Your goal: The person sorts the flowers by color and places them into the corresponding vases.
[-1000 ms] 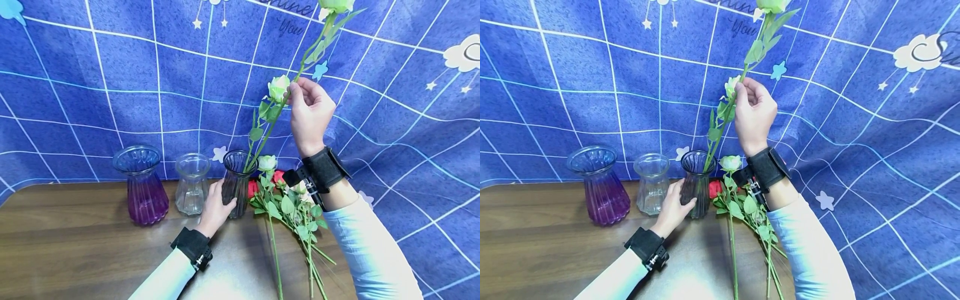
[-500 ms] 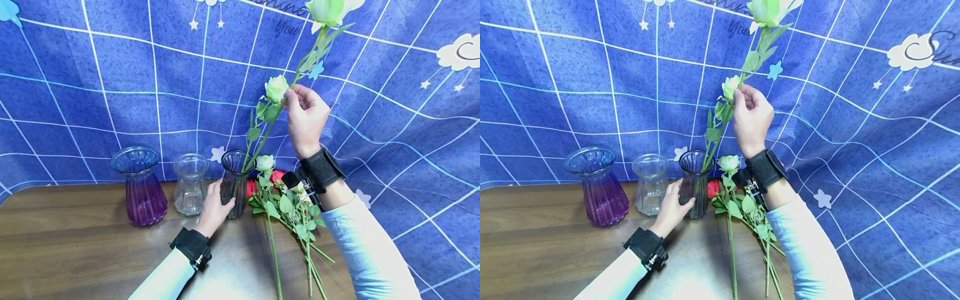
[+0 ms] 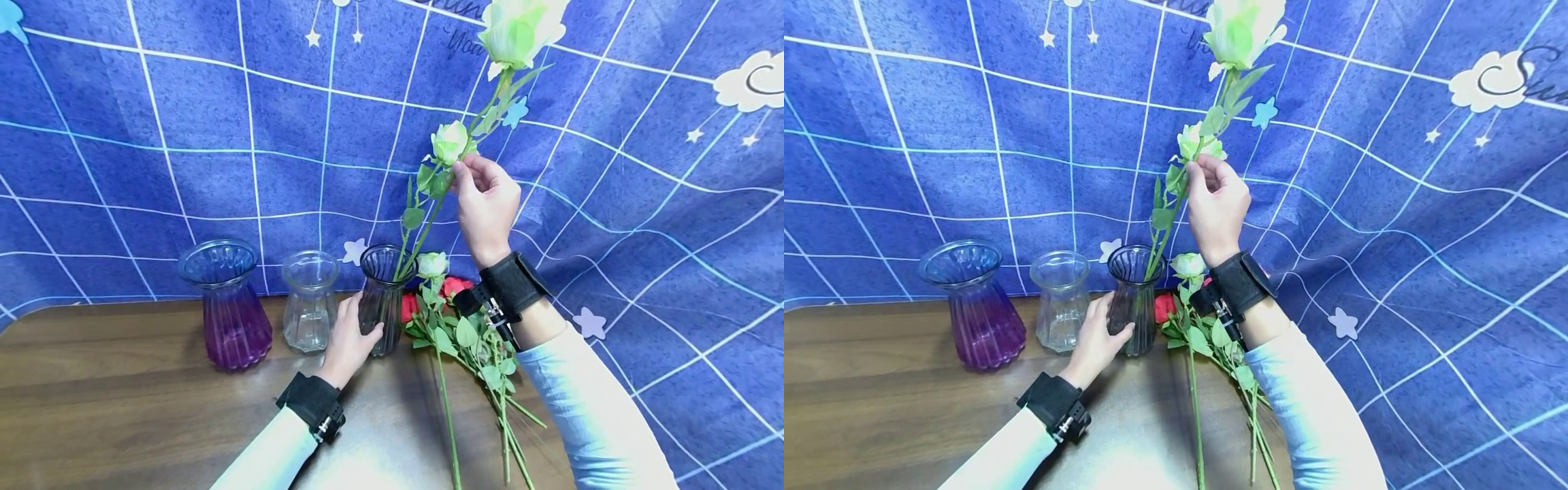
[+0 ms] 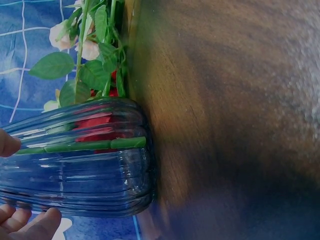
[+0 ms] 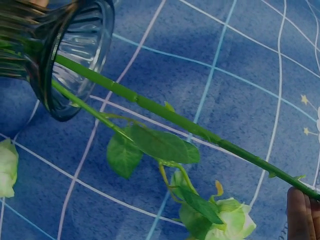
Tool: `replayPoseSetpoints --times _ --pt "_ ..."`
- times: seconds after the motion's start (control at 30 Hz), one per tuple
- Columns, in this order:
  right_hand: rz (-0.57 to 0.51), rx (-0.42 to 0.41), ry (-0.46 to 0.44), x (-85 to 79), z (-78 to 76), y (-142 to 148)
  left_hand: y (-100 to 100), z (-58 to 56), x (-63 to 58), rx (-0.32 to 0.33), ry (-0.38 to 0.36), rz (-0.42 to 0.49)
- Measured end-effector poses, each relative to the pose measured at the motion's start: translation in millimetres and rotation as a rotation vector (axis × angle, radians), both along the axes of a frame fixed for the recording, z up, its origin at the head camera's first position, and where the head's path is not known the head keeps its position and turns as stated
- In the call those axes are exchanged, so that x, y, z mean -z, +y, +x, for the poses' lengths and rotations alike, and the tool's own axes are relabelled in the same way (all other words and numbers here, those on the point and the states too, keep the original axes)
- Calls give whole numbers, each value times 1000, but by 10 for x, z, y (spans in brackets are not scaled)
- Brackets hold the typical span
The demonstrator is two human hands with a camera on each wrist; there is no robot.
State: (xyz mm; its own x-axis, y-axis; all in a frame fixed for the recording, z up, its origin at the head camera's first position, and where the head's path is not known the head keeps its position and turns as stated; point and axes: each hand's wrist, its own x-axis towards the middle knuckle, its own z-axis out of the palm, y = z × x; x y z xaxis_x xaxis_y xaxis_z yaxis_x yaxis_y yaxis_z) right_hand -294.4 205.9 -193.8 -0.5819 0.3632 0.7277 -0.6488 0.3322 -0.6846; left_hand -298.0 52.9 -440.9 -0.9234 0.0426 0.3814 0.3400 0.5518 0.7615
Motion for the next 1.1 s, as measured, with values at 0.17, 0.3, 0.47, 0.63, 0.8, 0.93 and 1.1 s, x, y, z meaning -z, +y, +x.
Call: replayPoseSetpoints --times 0.17,0.3,0.47,0.63,0.8,0.93,1.1 --pt "14 10 -20 89 -26 -5 -5 14 -2 0 -7 3" --pt "24 16 -35 169 -42 -4 -11 20 0 1 -22 4" --pt "42 18 -54 268 -72 2 -13 4 13 2 -17 0" --pt "52 17 -74 362 -110 -13 -15 1 13 -2 -19 1" --pt "41 16 -108 454 -126 -20 -10 3 21 -2 -24 -3" --pt "35 11 -140 521 -138 -21 -8 -4 22 2 -20 -2" --pt "45 21 -169 605 -159 -28 -2 -9 22 2 -13 -2"
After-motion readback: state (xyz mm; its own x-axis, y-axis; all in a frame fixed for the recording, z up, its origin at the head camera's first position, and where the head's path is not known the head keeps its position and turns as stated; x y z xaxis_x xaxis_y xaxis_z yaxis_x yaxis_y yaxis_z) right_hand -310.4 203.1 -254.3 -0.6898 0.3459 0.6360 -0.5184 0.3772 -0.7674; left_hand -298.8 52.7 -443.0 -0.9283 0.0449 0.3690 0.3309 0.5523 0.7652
